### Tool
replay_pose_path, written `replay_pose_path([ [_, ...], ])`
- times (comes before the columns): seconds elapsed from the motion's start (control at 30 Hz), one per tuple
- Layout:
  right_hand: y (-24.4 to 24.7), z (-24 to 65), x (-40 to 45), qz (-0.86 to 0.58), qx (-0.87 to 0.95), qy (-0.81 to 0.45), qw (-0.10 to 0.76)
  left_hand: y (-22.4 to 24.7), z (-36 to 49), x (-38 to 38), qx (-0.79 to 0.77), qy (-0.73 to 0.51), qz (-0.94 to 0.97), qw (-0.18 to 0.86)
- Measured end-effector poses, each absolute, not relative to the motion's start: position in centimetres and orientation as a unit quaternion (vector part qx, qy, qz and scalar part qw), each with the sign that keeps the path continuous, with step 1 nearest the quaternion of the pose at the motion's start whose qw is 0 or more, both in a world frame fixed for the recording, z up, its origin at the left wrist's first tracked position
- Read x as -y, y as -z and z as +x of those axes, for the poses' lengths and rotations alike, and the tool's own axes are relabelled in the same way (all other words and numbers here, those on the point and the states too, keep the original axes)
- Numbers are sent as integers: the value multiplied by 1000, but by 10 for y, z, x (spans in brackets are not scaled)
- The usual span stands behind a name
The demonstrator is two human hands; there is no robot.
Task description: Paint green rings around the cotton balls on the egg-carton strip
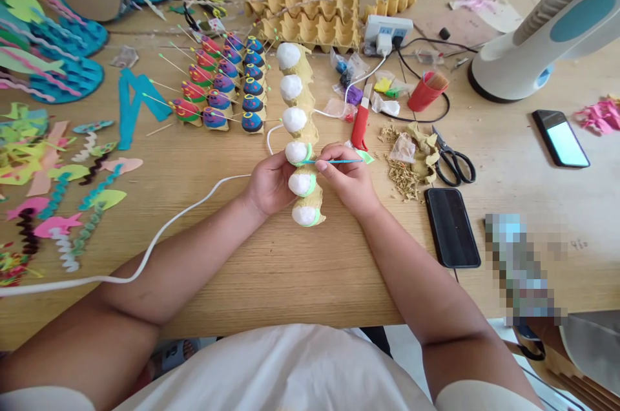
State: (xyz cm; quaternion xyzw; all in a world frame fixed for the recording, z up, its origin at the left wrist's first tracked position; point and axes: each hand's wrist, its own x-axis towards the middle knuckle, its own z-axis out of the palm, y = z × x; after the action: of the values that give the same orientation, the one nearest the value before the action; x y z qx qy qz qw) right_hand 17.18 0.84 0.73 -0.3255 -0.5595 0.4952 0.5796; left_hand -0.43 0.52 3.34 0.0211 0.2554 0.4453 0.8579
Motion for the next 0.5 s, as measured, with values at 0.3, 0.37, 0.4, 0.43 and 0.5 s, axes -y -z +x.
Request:
replay_pose_path([
  [0.3, -8, 169, -7, -345, 571, -462, 584, -38, -3, -5, -262, -445, 16, 856],
  [0.37, -6, 169, -7, -340, 561, -472, 589, -38, -3, -5, -268, -446, 22, 854],
  [0.4, -6, 168, -7, -336, 554, -479, 592, -38, -3, -5, -271, -447, 26, 852],
  [0.43, -5, 168, -7, -332, 548, -485, 595, -39, -2, -5, -274, -447, 30, 851],
  [0.5, -5, 168, -6, -327, 540, -494, 598, -39, -2, -5, -272, -445, 30, 853],
])
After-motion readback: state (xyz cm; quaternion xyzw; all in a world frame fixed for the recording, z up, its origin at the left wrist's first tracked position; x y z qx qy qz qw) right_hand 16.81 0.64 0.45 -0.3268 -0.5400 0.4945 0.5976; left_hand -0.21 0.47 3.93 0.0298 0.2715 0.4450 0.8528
